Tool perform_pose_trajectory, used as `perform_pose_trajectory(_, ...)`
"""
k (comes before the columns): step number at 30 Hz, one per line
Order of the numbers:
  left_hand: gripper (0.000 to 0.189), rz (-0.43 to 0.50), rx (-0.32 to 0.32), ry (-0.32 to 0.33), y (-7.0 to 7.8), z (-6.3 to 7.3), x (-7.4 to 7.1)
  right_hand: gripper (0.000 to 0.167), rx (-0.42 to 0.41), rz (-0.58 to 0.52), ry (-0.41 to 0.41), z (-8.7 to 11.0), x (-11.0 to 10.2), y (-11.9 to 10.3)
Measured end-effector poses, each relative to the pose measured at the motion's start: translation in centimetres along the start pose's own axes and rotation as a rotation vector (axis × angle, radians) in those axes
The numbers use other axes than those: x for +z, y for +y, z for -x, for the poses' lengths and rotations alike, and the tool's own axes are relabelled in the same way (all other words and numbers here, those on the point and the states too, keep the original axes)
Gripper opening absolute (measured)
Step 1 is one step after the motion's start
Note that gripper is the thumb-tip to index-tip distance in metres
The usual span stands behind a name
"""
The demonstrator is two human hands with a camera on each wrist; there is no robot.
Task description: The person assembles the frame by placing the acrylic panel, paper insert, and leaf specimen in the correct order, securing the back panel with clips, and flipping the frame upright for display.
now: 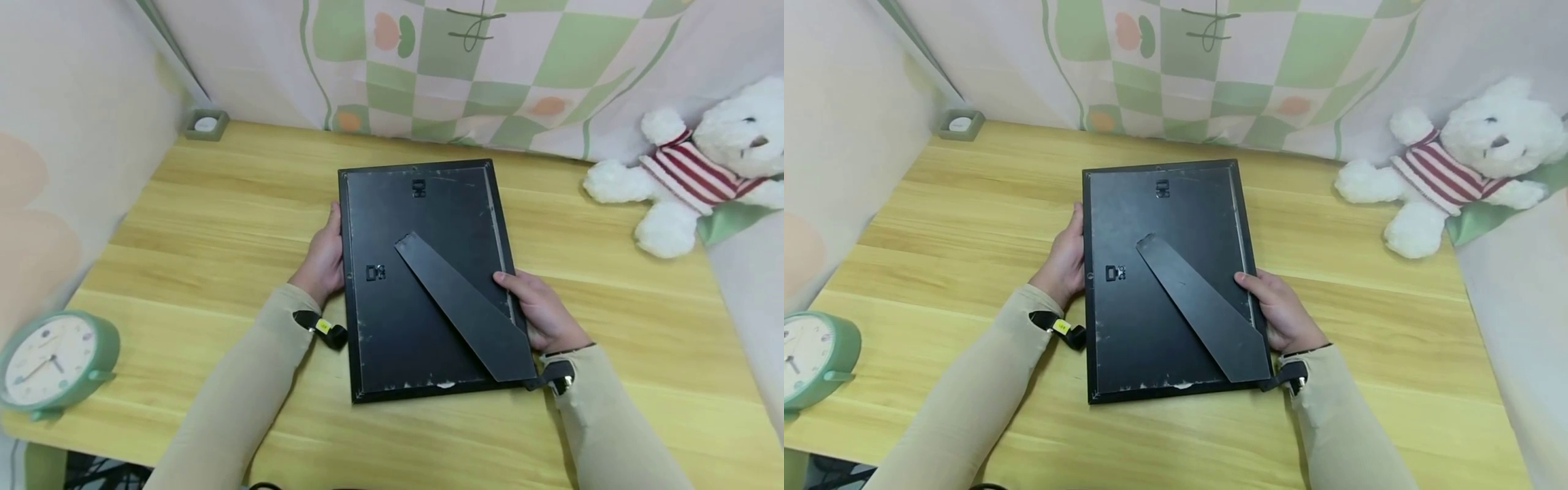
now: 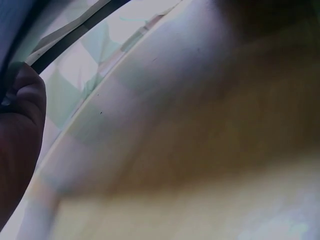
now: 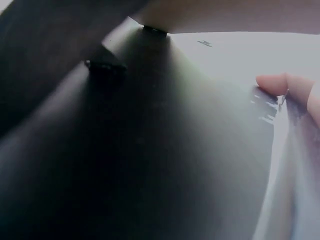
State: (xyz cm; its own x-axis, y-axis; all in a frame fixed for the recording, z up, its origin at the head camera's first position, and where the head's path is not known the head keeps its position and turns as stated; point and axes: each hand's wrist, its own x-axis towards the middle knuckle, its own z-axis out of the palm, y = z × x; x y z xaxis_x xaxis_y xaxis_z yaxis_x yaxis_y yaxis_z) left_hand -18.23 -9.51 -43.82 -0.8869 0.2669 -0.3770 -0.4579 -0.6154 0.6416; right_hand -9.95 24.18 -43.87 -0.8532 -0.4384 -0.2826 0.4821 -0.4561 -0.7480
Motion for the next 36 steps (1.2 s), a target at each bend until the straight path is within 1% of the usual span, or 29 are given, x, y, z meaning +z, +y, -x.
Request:
perform_pose_trajectory(5,0.058,0.015,-0.013,-0.01,0.1,0.0,0.1,0.026,-0.004,-0.003,-0.007,0.0,0.0,0.0)
perform_pose_trajectory(9,0.057,0.038,-0.013,-0.053,0.0,0.0,-0.1,0.026,-0.003,-0.004,-0.012,0.0,0.0,0.0)
perform_pose_trajectory(14,0.058,0.043,0.002,-0.159,0.0,0.2,-0.4,0.027,-0.008,-0.019,-0.024,0.0,-0.1,0.1)
perform_pose_trajectory(19,0.059,0.042,-0.001,-0.272,0.0,0.5,-0.7,0.031,-0.019,-0.1,-0.098,0.0,-0.4,0.1)
perform_pose_trajectory(24,0.045,0.123,-0.022,-0.35,-0.2,1.1,-0.8,0.036,-0.017,-0.215,-0.177,-0.1,-0.7,0.1)
perform_pose_trajectory(27,0.029,0.164,-0.025,-0.365,-0.4,1.3,-0.9,0.04,-0.018,-0.243,-0.212,-0.1,-0.8,0.0)
perform_pose_trajectory(29,0.024,0.157,-0.003,-0.375,-0.5,1.3,-0.9,0.041,-0.024,-0.242,-0.223,-0.1,-0.7,0.0)
perform_pose_trajectory(30,0.027,0.147,0.013,-0.374,-0.6,1.2,-0.9,0.041,-0.028,-0.243,-0.224,-0.1,-0.7,0.0)
perform_pose_trajectory(33,0.043,0.083,0.079,-0.36,-0.8,1.1,-0.8,0.041,-0.044,-0.238,-0.204,-0.2,-0.6,0.0)
perform_pose_trajectory(36,0.054,0.024,0.132,-0.312,-0.9,0.9,-0.6,0.041,-0.061,-0.237,-0.176,-0.2,-0.5,0.1)
